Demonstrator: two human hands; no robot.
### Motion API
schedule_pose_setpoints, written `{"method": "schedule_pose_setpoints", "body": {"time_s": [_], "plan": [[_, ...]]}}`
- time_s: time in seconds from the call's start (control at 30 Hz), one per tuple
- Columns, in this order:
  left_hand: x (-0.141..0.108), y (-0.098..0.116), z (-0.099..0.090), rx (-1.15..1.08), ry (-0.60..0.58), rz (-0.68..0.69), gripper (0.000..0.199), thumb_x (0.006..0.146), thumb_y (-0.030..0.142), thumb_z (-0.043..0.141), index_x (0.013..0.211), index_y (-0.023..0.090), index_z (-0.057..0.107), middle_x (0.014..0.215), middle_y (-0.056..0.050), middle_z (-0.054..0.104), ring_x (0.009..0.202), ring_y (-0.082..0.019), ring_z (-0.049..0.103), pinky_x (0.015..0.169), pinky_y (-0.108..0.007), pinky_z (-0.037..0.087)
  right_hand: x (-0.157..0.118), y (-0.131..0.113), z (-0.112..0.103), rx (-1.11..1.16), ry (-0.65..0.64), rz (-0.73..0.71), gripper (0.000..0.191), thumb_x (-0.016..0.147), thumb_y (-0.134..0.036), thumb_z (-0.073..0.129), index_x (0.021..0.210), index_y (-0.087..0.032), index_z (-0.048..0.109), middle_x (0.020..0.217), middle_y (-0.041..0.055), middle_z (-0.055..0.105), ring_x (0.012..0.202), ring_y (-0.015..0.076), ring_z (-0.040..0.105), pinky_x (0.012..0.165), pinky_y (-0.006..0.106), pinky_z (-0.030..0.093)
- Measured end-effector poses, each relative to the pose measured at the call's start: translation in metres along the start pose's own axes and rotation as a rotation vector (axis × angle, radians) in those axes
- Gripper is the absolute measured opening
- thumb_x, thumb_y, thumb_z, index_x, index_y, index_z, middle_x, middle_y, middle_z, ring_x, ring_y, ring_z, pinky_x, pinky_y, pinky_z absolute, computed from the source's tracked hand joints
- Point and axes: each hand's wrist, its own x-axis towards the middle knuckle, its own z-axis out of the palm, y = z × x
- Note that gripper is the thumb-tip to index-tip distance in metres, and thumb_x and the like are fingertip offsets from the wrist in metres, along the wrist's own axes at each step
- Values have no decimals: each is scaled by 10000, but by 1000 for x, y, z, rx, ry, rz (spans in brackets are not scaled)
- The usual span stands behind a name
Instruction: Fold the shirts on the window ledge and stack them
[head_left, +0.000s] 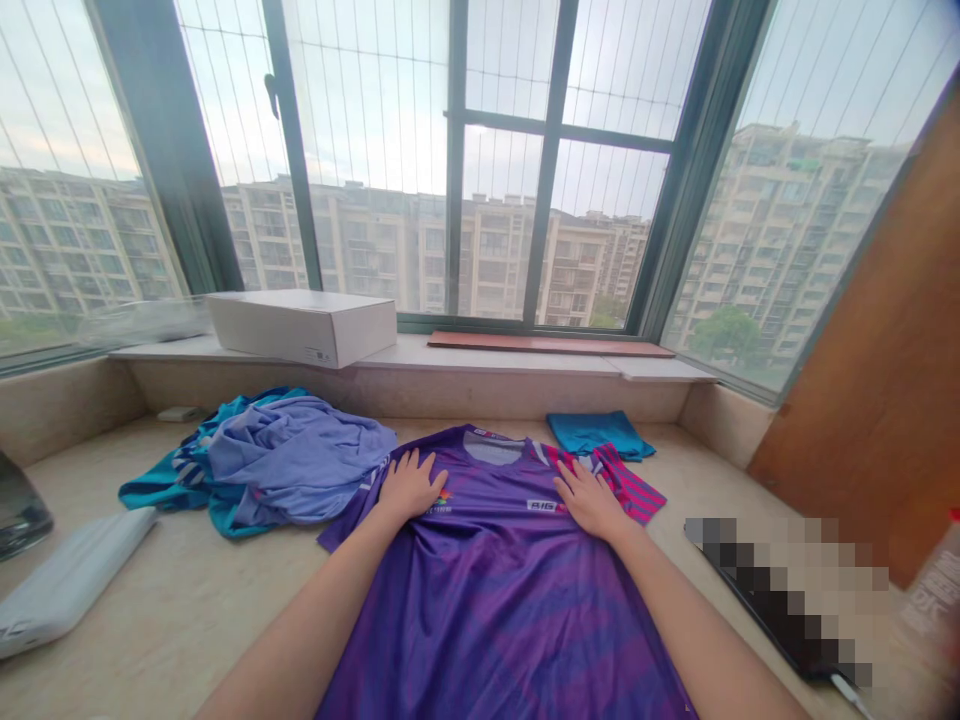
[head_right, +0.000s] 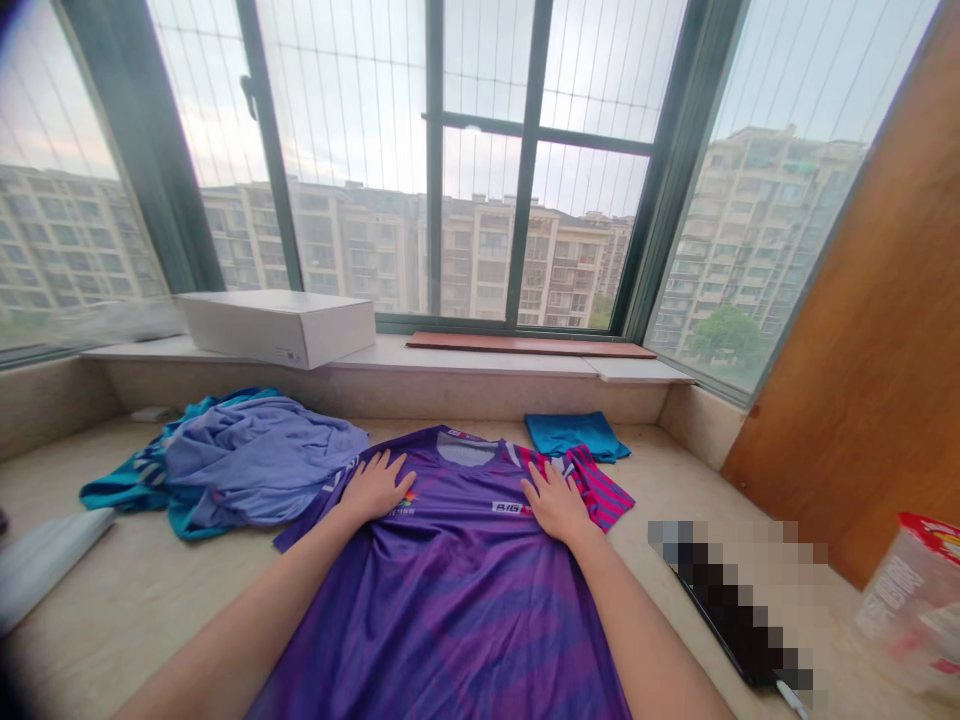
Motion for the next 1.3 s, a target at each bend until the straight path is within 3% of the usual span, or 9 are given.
{"method": "schedule_pose_setpoints", "body": {"time_s": [0.13, 0.33, 0.47, 0.57, 0.7, 0.83, 1.0, 1.17, 1.3], "plan": [[9, -7, -2, 20, -10, -54, 715, 971, 578, 302, 1541, 155, 385, 1597, -215, 346, 1480, -386, 304, 1160, -542, 260, -2, 16, -18, -74, 153, 68, 556, 1052, -407, 238, 1537, -197, 411, 1597, 115, 387, 1488, 244, 319, 1196, 421, 257], [14, 0, -18, 60, 2, -76, 692, 979, 502, 334, 1501, 56, 423, 1546, -293, 386, 1439, -426, 364, 1138, -587, 274, -26, 50, -30, -119, 191, 299, 507, 1014, -356, 302, 1385, -190, 606, 1350, 208, 616, 1272, 365, 550, 1036, 533, 403], [-12, 22, -24, 67, 42, 138, 645, 1002, 486, 326, 1526, 118, 402, 1617, -182, 322, 1515, -314, 246, 1218, -460, 177, -28, 52, -22, -89, 137, 305, 523, 1023, -436, 289, 1212, -205, 718, 1279, 204, 658, 1246, 387, 560, 1020, 605, 384], [-42, 37, -18, -1, -35, 322, 658, 1000, 539, 332, 1526, 152, 413, 1618, -171, 324, 1511, -320, 259, 1219, -478, 190, -26, 49, -17, -67, 136, 303, 486, 1033, -373, 282, 1210, -227, 710, 1307, 181, 649, 1286, 394, 525, 1048, 664, 314], [-66, 43, -10, -109, -78, 338, 643, 1006, 530, 342, 1527, 161, 415, 1615, -188, 319, 1508, -334, 258, 1213, -509, 216, -25, 50, -20, -50, 173, 328, 435, 1030, -284, 306, 1156, -237, 719, 1248, 146, 683, 1240, 379, 562, 1059, 700, 269], [-68, 38, -12, -162, 29, 328, 616, 1020, 496, 318, 1529, 162, 411, 1609, -169, 345, 1501, -303, 289, 1221, -485, 221, -23, 45, -34, -63, 304, 421, 525, 1054, -318, 213, 1248, -103, 651, 1226, 224, 668, 1148, 345, 621, 995, 548, 426], [-68, 15, -10, -173, 15, 285, 627, 1016, 514, 319, 1522, 161, 424, 1571, -164, 415, 1477, -324, 340, 1206, -529, 243, -21, 20, -37, -44, 517, 134, 503, 1048, -359, 278, 1363, -130, 598, 1313, 165, 649, 1241, 268, 573, 1043, 366, 425], [-59, -19, 1, -196, 42, 267, 592, 1032, 412, 270, 1488, 84, 458, 1541, -211, 439, 1457, -347, 371, 1184, -544, 284, -26, 37, -24, -124, 378, 277, 417, 985, -326, 423, 1303, -206, 666, 1315, 169, 652, 1208, 319, 595, 1009, 453, 439], [-52, -34, 9, -175, 90, 285, 544, 1021, 356, 301, 1433, 77, 522, 1529, -216, 455, 1458, -340, 371, 1191, -538, 272, -26, 59, -15, -67, 164, 211, 446, 1007, -434, 349, 1147, -276, 742, 1147, 125, 739, 1125, 317, 645, 982, 497, 451]]}}
